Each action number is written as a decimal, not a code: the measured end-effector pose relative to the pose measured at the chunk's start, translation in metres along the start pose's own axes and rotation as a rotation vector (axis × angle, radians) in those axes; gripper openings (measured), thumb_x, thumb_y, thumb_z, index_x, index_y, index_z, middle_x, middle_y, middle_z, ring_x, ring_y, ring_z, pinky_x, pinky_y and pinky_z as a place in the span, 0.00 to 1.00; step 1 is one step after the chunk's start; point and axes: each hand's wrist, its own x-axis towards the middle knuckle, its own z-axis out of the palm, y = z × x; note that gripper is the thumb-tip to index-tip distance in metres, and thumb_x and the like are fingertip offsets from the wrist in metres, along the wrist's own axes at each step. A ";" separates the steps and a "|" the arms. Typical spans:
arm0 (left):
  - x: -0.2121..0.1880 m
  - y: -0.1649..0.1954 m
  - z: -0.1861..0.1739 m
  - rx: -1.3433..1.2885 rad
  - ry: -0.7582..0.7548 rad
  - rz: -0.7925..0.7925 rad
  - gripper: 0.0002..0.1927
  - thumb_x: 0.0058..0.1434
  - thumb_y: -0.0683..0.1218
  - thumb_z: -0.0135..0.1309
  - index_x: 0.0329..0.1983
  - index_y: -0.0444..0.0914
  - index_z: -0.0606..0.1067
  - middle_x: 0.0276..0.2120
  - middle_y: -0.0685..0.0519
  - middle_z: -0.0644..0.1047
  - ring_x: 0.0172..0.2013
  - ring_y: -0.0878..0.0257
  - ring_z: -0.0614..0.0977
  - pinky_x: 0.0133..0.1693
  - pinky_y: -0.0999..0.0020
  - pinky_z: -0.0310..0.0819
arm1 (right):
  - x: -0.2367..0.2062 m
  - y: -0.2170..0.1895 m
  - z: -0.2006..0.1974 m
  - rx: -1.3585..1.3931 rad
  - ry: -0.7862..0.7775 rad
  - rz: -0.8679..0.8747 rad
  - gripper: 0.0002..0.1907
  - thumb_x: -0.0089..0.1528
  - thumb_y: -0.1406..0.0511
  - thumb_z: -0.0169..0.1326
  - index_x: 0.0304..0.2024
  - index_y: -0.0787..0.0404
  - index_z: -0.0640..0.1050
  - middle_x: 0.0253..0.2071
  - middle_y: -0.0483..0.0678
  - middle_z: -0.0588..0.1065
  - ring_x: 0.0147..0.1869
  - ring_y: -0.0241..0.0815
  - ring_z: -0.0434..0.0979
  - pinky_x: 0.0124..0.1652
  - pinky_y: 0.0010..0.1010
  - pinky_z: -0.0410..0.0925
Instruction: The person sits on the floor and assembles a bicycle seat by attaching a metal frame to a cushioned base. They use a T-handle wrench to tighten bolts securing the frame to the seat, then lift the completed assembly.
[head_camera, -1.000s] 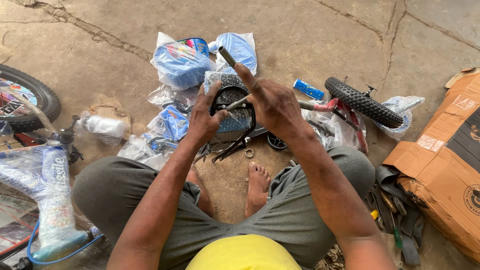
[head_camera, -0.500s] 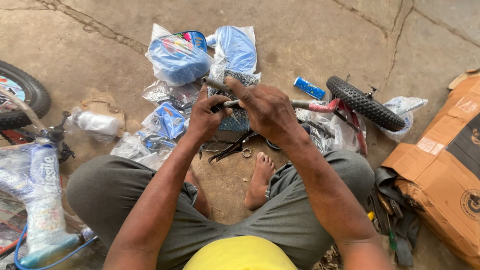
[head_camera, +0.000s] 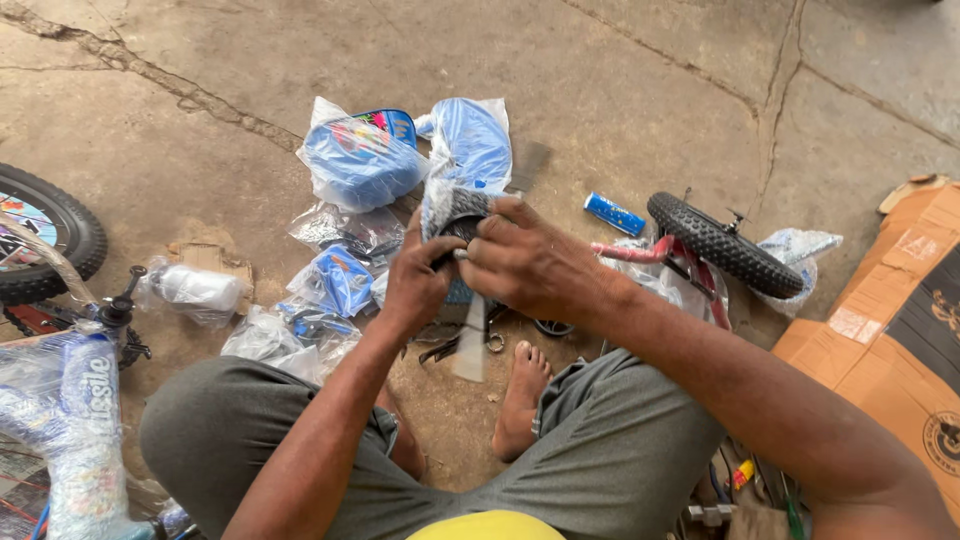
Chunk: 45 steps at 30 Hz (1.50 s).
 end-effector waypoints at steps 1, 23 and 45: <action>-0.001 0.002 0.001 0.000 -0.021 -0.020 0.15 0.53 0.39 0.65 0.45 0.39 0.85 0.69 0.40 0.63 0.53 0.47 0.80 0.50 0.59 0.80 | 0.005 -0.001 0.002 0.109 -0.126 0.157 0.08 0.66 0.69 0.53 0.47 0.58 0.79 0.32 0.46 0.76 0.39 0.43 0.78 0.45 0.42 0.71; -0.005 0.022 -0.005 0.390 0.090 -0.164 0.13 0.51 0.51 0.69 0.38 0.45 0.81 0.69 0.26 0.60 0.41 0.47 0.84 0.28 0.65 0.81 | 0.004 -0.009 -0.021 -0.284 0.186 -0.248 0.09 0.58 0.66 0.57 0.40 0.60 0.79 0.40 0.46 0.81 0.44 0.42 0.79 0.47 0.35 0.74; -0.019 0.025 -0.001 0.451 0.079 -0.096 0.14 0.49 0.48 0.68 0.39 0.46 0.82 0.66 0.25 0.63 0.34 0.52 0.85 0.25 0.67 0.78 | -0.011 -0.007 -0.018 -0.443 -0.207 -0.214 0.07 0.64 0.65 0.56 0.36 0.62 0.80 0.39 0.48 0.78 0.50 0.45 0.76 0.51 0.38 0.71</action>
